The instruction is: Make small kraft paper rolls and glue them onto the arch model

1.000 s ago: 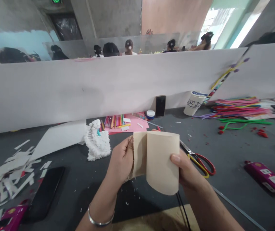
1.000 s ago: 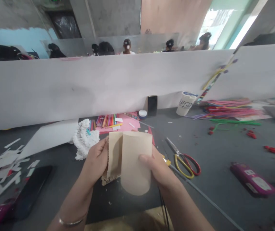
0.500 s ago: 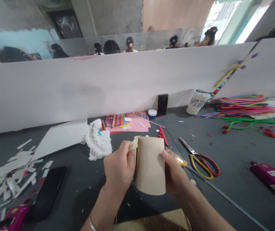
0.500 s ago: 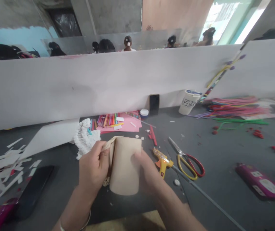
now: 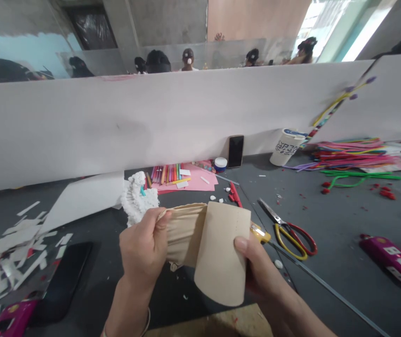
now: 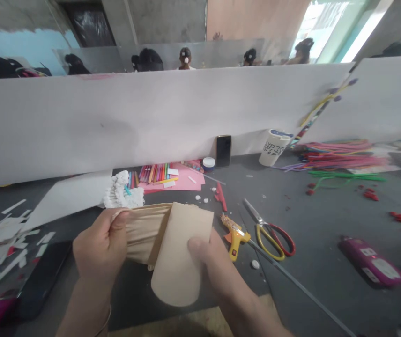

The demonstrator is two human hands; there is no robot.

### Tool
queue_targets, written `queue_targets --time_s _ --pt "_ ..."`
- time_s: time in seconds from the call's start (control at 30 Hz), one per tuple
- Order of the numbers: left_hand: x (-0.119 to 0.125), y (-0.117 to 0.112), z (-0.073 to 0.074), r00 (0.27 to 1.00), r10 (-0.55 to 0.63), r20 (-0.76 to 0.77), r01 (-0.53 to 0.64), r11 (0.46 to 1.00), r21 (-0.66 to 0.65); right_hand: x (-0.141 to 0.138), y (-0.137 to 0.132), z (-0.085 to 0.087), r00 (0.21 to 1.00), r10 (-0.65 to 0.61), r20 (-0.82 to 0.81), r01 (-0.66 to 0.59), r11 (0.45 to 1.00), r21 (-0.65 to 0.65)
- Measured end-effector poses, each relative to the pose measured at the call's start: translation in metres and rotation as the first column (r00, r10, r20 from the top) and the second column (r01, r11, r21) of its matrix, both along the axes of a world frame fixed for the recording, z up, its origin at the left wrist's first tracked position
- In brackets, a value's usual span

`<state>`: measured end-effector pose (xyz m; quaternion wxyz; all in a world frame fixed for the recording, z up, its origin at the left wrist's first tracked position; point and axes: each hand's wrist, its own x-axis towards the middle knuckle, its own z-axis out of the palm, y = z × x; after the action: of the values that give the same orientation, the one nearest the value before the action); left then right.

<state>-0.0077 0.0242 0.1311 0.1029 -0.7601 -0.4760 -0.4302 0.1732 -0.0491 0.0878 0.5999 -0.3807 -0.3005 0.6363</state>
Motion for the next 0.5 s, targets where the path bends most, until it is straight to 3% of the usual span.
queue_targets --time_s 0.17,0.3,0.5 --pt "-0.008 -0.006 0.006 0.996 0.084 0.026 -0.084 0.996 -0.013 0.003 0.0 0.006 0.998 0.053 -0.027 -0.052 0.998 0.029" --pt "-0.011 -0.01 0.016 0.986 0.168 0.024 -0.167 0.985 -0.039 0.012 0.004 0.01 0.983 0.182 -0.027 -0.181 0.983 0.032" --pt "-0.006 -0.012 0.033 0.997 0.076 -0.02 -0.075 0.995 0.063 0.002 0.012 0.003 0.982 0.16 -0.095 -0.167 0.984 -0.061"
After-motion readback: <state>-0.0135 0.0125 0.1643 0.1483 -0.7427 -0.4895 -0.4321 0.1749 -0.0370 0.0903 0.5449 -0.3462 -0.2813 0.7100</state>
